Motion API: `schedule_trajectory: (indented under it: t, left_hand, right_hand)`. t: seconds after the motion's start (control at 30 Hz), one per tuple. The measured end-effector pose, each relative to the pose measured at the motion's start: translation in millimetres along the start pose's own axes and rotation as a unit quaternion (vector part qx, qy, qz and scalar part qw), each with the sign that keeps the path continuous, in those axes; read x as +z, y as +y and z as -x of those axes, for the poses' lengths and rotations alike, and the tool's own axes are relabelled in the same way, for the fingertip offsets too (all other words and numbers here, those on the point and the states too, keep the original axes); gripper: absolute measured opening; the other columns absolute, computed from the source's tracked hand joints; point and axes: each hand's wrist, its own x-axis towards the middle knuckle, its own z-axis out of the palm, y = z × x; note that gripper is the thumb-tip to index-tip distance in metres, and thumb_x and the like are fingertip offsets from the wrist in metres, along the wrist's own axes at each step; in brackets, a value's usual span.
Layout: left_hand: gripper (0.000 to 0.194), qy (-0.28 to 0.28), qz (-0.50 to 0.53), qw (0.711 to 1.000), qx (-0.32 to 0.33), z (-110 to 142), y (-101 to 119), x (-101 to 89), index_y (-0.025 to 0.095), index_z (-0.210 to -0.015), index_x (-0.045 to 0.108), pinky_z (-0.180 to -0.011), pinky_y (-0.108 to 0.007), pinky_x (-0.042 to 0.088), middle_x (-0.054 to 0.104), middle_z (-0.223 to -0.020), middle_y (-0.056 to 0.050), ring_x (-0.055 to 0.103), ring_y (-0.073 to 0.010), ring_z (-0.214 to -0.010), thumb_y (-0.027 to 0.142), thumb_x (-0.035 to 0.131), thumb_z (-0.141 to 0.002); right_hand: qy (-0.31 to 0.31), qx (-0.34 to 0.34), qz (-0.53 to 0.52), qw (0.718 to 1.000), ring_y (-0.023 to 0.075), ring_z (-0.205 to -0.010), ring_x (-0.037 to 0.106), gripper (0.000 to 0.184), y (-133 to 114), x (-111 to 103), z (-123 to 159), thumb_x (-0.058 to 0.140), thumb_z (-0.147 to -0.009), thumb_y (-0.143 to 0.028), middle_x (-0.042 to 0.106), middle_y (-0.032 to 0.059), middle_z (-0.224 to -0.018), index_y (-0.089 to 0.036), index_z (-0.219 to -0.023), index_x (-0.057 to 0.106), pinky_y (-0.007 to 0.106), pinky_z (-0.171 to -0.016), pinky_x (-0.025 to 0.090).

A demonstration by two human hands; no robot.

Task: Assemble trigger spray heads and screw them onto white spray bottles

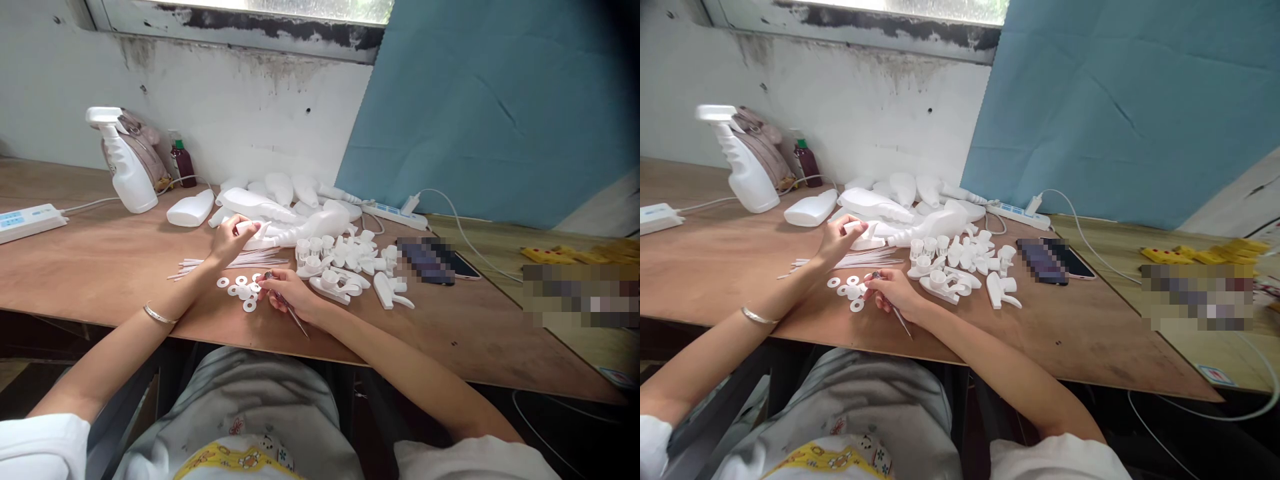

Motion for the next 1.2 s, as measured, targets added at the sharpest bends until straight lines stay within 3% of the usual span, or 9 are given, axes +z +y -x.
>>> schedule_trajectory:
  t: [0.13,0.23,0.43,0.63,0.87,1.2]
  left_hand:
    - [0.042,-0.006,0.067,0.998,-0.005,-4.1,-5.5,2.9,0.014,-0.081,0.057,-0.055,-0.020,0.038,0.057,-0.071,0.000,0.050,-0.0111,-0.060,0.047,0.070,-0.058]
    - [0.042,-0.025,0.077,0.997,0.001,-4.3,-6.7,3.5,0.014,-0.081,0.058,-0.064,-0.023,0.043,0.061,-0.080,-0.003,0.055,-0.0147,-0.072,0.044,0.072,-0.056]
    - [0.035,-0.015,-0.017,0.998,0.061,-1.7,-7.1,3.6,0.020,-0.083,0.068,-0.078,-0.029,0.040,0.059,-0.086,-0.003,0.050,-0.0193,-0.089,0.046,0.071,-0.060]
    - [0.040,-0.051,-0.013,0.996,0.067,-0.3,-8.1,4.5,0.020,-0.090,0.068,-0.071,-0.028,0.041,0.057,-0.072,-0.002,0.050,-0.0162,-0.074,0.049,0.069,-0.062]
    - [0.042,-0.054,-0.034,0.996,0.062,4.1,-5.2,6.8,0.019,-0.085,0.066,-0.076,-0.029,0.042,0.064,-0.078,-0.003,0.057,-0.0191,-0.081,0.054,0.066,-0.063]
    - [0.032,-0.064,-0.084,0.987,0.121,6.6,0.0,5.9,0.020,-0.082,0.066,-0.082,-0.032,0.042,0.068,-0.083,-0.002,0.060,-0.0204,-0.085,0.049,0.065,-0.067]
  right_hand:
    - [0.006,0.005,0.002,1.000,0.0028,-0.029,0.038,0.005,-1.7,1.4,1.2,0.054,-0.072,-0.017,0.059,-0.0036,-0.053,-0.014,-0.076,0.052,0.013,-0.024,0.024]
    - [0.003,0.007,0.004,1.000,0.0025,-0.029,0.038,0.005,-2.2,1.7,1.6,0.054,-0.072,-0.016,0.059,-0.0042,-0.053,-0.014,-0.076,0.053,0.013,-0.025,0.024]
    - [-0.007,0.003,0.006,1.000,0.0027,-0.029,0.038,0.005,0.7,0.3,0.4,0.055,-0.072,-0.017,0.059,-0.0045,-0.053,-0.015,-0.076,0.053,0.013,-0.025,0.025]
    - [-0.003,0.014,0.012,1.000,0.0031,-0.029,0.039,0.004,-2.7,2.1,2.5,0.053,-0.072,-0.016,0.059,-0.0037,-0.053,-0.015,-0.076,0.054,0.013,-0.025,0.024]
    - [-0.002,0.005,0.014,1.000,0.0033,-0.030,0.039,0.005,-1.3,1.0,1.7,0.053,-0.072,-0.017,0.060,-0.0036,-0.054,-0.015,-0.077,0.054,0.013,-0.025,0.025]
    - [-0.006,0.004,0.014,1.000,0.0030,-0.030,0.039,0.006,-0.4,0.9,1.5,0.055,-0.071,-0.018,0.059,-0.0038,-0.053,-0.015,-0.076,0.053,0.013,-0.025,0.024]
